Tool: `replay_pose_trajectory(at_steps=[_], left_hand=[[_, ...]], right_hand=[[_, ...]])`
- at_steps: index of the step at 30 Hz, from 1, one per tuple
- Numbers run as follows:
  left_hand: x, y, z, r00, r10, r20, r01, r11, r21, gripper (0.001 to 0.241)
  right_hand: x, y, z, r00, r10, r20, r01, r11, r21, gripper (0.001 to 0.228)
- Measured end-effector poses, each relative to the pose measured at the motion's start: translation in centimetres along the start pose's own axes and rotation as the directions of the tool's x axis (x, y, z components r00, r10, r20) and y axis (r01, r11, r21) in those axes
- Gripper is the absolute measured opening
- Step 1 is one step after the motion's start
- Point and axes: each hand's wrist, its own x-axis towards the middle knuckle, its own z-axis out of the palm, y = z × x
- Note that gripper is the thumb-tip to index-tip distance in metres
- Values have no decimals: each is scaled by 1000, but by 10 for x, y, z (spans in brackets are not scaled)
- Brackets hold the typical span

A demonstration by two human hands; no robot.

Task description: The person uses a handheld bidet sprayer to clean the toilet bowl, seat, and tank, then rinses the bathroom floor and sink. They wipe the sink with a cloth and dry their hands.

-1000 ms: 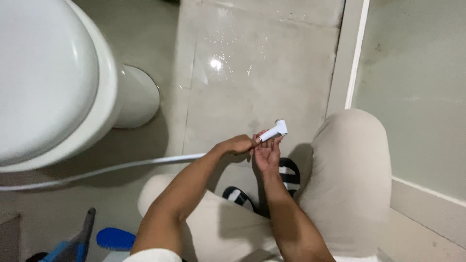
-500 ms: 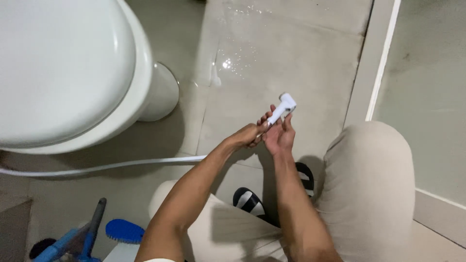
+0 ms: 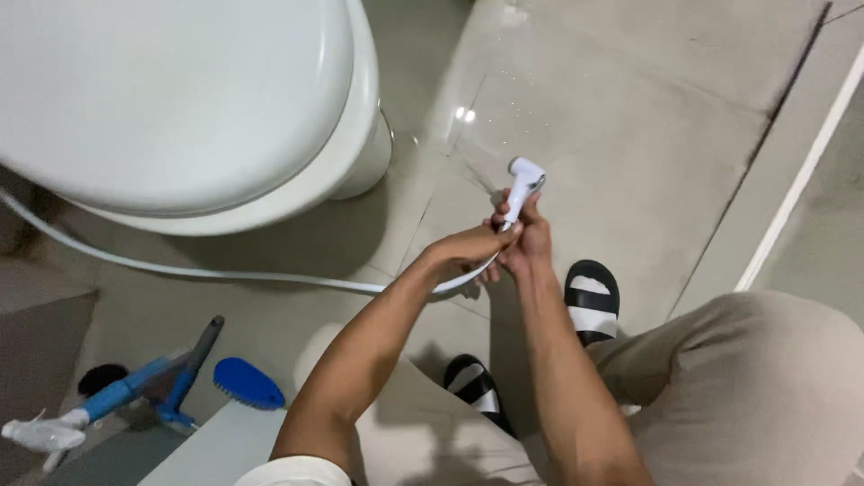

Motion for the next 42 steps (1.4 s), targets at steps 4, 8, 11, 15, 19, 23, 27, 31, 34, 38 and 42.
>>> replay_pose_trajectory(at_steps=[4,8,11,15,19,23,27,31,34,38,42], left_hand=[[17,-35,-13,993,-22,-114,14,997,-72,58],[21,-53,-8,939,32,-342,-28,999,16,59],[29,-53,-17,887,6,-461,-43,997,-69,65],[-10,-31,-20,869,-38,-494,4,998,-69,63],[-22,-27,-35,891,-121,-438,12,970,-244,65],[-10,-46,-54,859,-178,-480,30,954,-298,51],[-14,-17,-40,882,-117,-457,26,979,-200,63],[-23,1,-25,915,91,-393,-138,986,-93,68],[-80,40,-5,926,177,-334,-65,945,320,71],[-161,95,-4,893,252,-374,178,565,806,43],[-210,81,-12,596,647,-475,-62,627,777,42]], right_hand=[[5,24,9,998,59,19,-60,998,9,59],[14,23,8,989,89,115,-98,992,76,64],[34,27,13,984,105,142,-122,985,121,62],[47,37,28,974,95,204,-124,983,136,64],[39,41,53,979,106,172,-123,988,90,58],[13,1,106,979,80,186,-96,992,80,61],[33,10,77,973,62,222,-74,996,44,67],[36,-2,73,948,34,317,-43,999,23,61],[2,-13,87,915,11,402,25,996,-83,63],[-47,-36,147,744,-124,656,147,989,20,53],[-83,-26,195,780,-74,622,231,957,-175,61]])
